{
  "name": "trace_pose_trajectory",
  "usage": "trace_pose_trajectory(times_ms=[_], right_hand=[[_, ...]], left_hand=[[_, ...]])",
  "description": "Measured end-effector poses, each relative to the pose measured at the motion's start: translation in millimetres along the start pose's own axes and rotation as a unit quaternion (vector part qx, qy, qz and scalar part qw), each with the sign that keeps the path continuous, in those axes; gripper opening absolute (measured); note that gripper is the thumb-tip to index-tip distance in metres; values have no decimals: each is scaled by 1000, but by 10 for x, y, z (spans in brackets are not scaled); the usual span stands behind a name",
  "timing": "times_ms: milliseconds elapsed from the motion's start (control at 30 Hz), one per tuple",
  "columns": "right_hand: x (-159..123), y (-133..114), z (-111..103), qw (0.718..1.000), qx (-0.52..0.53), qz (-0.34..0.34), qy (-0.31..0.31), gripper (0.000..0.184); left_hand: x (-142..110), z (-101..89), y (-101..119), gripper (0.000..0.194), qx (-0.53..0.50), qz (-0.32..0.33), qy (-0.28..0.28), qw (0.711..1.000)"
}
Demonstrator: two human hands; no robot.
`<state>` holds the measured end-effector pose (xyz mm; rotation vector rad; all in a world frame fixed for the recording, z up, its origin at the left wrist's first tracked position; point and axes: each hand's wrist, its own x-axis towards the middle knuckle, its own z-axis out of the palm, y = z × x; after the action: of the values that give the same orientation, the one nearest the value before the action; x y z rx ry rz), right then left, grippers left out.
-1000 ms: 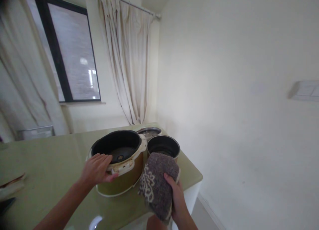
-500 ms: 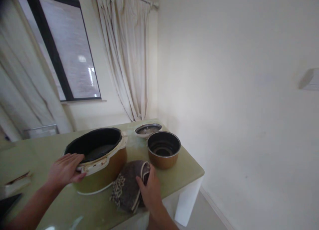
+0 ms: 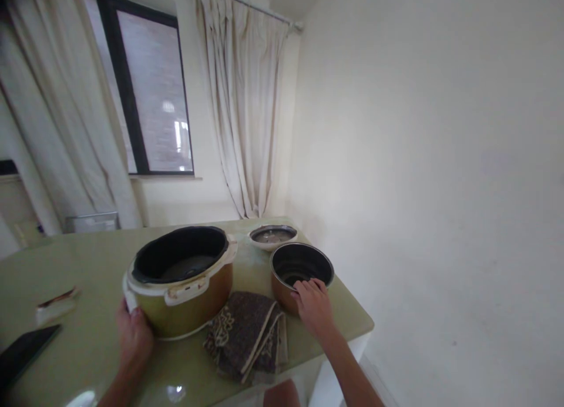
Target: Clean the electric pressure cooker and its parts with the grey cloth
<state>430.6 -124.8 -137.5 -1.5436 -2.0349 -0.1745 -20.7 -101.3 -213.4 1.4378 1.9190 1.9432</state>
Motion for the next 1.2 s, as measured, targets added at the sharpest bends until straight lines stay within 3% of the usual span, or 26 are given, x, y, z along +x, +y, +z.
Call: trace_pose_trajectory(times_ms=[100,167,267,400,500,667,833,1033,1200], right_hand=[[-2,89,-195,991,93,53,83,19],[65,138,-435,969,162,120,142,28],[256,79,-906,932,284,172,146,39],[647,-375,-1398,910,380,82,141,37],[1061,-875,-1495,908,395,2,140,37],[1750,-1671,-1254,932,319,-146,86,36],[2040,-2216,-750,938,188,-285,54,28],[2014,-2329,-251,937,94,-337,3,19],[1732,-2227,87,933,101,-343,-39,24]], left_hand=[[-64,-40,1,83,-38,-77,8,996],[-84,-58,37,80,-56,-104,2,993],[-89,-45,53,76,-79,-117,-3,990],[-70,-9,13,75,-87,-122,-1,989],[-59,-12,10,76,-94,-119,3,988],[-61,-36,16,71,-100,-113,-9,988],[-71,-25,-42,72,-101,-123,-8,987],[-93,13,-115,68,-82,-101,-6,991],[-85,19,-138,68,-64,-88,-1,994]])
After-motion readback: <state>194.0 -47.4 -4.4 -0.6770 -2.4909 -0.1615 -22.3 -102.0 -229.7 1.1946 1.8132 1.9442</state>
